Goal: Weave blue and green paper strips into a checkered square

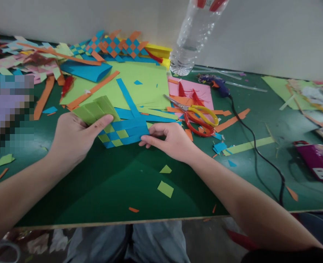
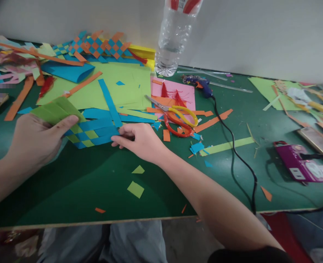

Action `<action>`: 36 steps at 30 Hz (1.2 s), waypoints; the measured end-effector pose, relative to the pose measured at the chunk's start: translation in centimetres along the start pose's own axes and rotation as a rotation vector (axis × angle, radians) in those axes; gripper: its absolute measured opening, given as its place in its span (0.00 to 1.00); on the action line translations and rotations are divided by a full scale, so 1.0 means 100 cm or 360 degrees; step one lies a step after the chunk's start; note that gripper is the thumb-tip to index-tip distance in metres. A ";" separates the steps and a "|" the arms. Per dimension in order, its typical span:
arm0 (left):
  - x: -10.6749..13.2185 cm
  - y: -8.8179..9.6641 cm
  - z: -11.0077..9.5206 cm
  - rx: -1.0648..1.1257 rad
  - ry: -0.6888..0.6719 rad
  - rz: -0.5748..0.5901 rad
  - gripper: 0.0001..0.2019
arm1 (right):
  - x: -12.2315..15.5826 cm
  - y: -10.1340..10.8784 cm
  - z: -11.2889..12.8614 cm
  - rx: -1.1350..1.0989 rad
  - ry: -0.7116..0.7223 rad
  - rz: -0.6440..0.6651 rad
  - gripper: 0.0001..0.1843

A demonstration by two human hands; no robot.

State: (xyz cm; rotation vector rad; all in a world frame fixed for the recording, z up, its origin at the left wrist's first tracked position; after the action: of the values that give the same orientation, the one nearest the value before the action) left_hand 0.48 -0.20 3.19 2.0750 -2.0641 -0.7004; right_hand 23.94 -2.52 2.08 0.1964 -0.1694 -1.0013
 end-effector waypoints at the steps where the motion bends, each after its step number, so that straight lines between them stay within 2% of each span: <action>1: 0.000 0.000 -0.001 -0.0052 0.0023 0.0007 0.17 | 0.000 0.000 0.000 0.0008 0.0000 -0.0004 0.15; 5: 0.001 0.000 -0.004 -0.0172 0.0103 0.0026 0.22 | 0.000 0.001 0.002 0.0057 0.0011 -0.0025 0.14; 17: 0.000 0.002 0.004 -0.0243 0.0128 0.0086 0.24 | 0.000 0.004 0.005 0.0142 0.0005 -0.0049 0.13; 22: -0.001 -0.003 -0.002 -0.0181 0.0059 0.0130 0.21 | 0.000 0.005 0.003 0.0126 0.0000 -0.0061 0.13; 25: -0.001 -0.004 -0.005 -0.0167 0.0059 0.0133 0.20 | 0.000 0.007 0.004 0.0256 0.0007 -0.0153 0.09; 29: 0.000 -0.003 -0.007 -0.0206 0.0090 0.0127 0.20 | 0.004 0.013 0.008 0.0490 0.0074 -0.0426 0.05; 32: 0.001 -0.003 -0.008 -0.0215 0.0116 0.0138 0.21 | 0.007 0.015 0.011 0.0480 0.0135 -0.0491 0.12; 36: 0.001 -0.006 -0.010 -0.0154 0.0069 0.0229 0.19 | 0.009 0.009 0.015 0.0436 0.0293 -0.0371 0.15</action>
State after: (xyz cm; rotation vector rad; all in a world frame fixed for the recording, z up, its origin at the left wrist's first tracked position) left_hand 1.37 -0.53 3.77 1.8533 -2.0865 -0.7104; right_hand 24.75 -2.93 3.80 0.5666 -0.1163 -1.1839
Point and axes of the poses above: each hand's wrist, its own x-axis away from the middle knuckle, its own y-axis out of the back of the hand, z = x × y, the point moved 4 cm from there along -x, towards the middle knuckle, and after that the axes turned 8 degrees about z, right-handed, at the moved point
